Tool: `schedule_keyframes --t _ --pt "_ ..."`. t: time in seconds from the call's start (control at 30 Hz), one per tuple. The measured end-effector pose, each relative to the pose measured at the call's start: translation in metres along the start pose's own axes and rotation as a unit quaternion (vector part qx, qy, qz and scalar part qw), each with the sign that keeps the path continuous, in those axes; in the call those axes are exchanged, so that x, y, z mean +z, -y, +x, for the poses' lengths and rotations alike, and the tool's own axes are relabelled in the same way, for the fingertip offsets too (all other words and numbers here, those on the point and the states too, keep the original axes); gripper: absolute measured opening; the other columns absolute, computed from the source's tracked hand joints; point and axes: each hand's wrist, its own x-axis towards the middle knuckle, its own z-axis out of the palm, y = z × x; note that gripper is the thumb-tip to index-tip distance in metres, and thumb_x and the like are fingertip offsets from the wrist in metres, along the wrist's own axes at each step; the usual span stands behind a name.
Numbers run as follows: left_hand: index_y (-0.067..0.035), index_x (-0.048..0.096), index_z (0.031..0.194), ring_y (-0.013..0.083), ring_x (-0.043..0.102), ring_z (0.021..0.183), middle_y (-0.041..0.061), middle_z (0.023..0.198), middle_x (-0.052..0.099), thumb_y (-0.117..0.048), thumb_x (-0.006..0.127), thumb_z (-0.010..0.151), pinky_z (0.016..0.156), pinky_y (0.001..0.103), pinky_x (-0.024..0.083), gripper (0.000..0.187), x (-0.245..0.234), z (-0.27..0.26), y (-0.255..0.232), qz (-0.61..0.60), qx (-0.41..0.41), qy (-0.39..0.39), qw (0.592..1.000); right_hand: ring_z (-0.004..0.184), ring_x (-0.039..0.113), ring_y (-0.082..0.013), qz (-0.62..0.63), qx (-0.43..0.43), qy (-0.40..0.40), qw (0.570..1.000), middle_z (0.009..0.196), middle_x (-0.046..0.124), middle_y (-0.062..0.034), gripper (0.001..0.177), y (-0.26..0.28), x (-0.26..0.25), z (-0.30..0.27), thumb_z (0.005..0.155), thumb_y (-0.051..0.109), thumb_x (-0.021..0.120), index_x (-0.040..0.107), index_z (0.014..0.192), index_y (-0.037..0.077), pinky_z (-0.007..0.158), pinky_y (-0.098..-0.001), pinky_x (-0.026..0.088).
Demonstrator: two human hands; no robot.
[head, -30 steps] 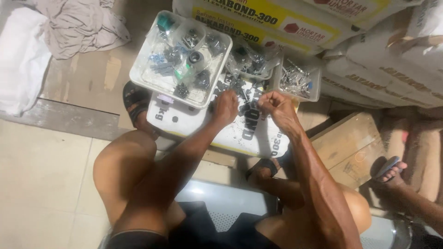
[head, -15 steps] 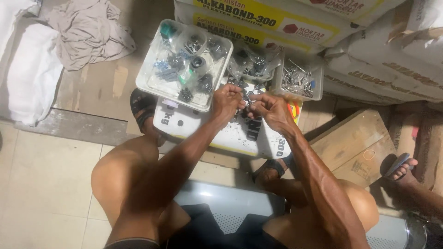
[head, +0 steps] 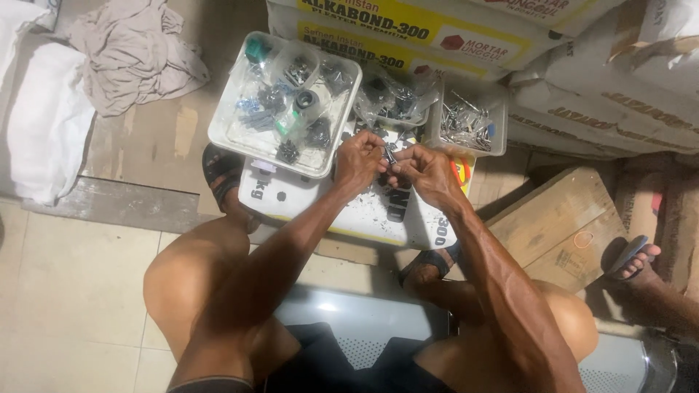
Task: Sorting small metal hardware components into plastic storage bins
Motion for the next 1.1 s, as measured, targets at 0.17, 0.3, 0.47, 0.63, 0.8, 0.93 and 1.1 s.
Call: schedule_keyframes --t 0.17,0.3,0.47,0.63,0.8,0.93,1.1 --pt "0.004 0.069 0.096 0.0177 0.072 0.061 0.019 0.078 0.067 0.005 0.059 0.089 0.051 0.024 0.063 0.012 0.010 -0.007 0.007 0.034 0.029 0.019 0.999 0.068 0.070 -0.0123 -0.053 -0.019 -0.043 0.998 0.079 0.074 -0.0099 0.021 0.001 0.007 -0.003 0.097 0.002 0.070 0.068 0.117 -0.002 0.064 -0.0254 0.060" --pt "0.002 0.070 0.096 0.0151 0.070 0.056 0.017 0.076 0.070 0.003 0.062 0.089 0.048 0.021 0.060 0.011 0.028 -0.005 0.011 0.011 0.034 0.013 0.999 0.070 0.071 -0.0132 -0.062 -0.031 -0.087 0.994 0.081 0.074 -0.0096 0.018 -0.003 0.002 0.005 0.097 0.003 0.071 0.070 0.116 0.003 0.064 -0.0256 0.059" --pt "0.001 0.071 0.097 0.0165 0.071 0.059 0.018 0.077 0.073 0.000 0.066 0.087 0.050 0.025 0.061 0.011 0.026 0.014 0.001 0.007 0.019 0.012 1.000 0.077 0.070 -0.0170 -0.093 -0.064 -0.086 0.990 0.090 0.072 -0.0111 0.039 0.007 -0.001 0.006 0.096 0.003 0.074 0.063 0.134 0.004 0.070 -0.0308 0.060" --pt "0.002 0.072 0.095 0.0186 0.071 0.054 0.020 0.076 0.074 0.000 0.067 0.082 0.046 0.028 0.063 0.013 0.032 0.022 0.003 0.022 -0.028 -0.008 0.999 0.090 0.064 -0.0140 -0.069 -0.092 -0.053 0.992 0.105 0.069 -0.0117 0.048 0.000 -0.006 0.010 0.095 -0.002 0.073 0.060 0.140 0.002 0.080 -0.0316 0.059" --pt "0.008 0.068 0.098 0.0229 0.072 0.056 0.024 0.079 0.072 0.001 0.063 0.084 0.046 0.030 0.064 0.016 0.035 0.031 0.011 0.009 -0.061 -0.011 0.998 0.103 0.064 -0.0154 -0.089 -0.097 -0.039 0.990 0.117 0.068 -0.0130 0.039 -0.002 -0.019 0.017 0.101 0.001 0.067 0.062 0.140 0.003 0.091 -0.0354 0.057" --pt "0.006 0.071 0.098 0.0228 0.073 0.055 0.021 0.074 0.072 -0.001 0.060 0.083 0.048 0.029 0.064 0.019 0.038 0.029 0.016 0.072 -0.055 0.013 0.996 0.081 0.068 -0.0140 -0.067 -0.092 -0.070 0.991 0.094 0.069 -0.0090 0.024 -0.001 -0.015 0.017 0.102 0.000 0.065 0.067 0.126 0.001 0.077 -0.0297 0.058" --pt "-0.005 0.075 0.085 0.0219 0.070 0.049 0.011 0.059 0.068 -0.003 0.064 0.082 0.037 0.033 0.052 0.011 0.035 0.041 0.046 0.154 0.040 0.005 0.987 0.082 0.068 -0.0119 -0.024 -0.073 -0.048 0.996 0.094 0.071 -0.0072 0.029 0.003 -0.021 0.011 0.096 0.004 0.074 0.068 0.124 0.001 0.078 -0.0292 0.058"
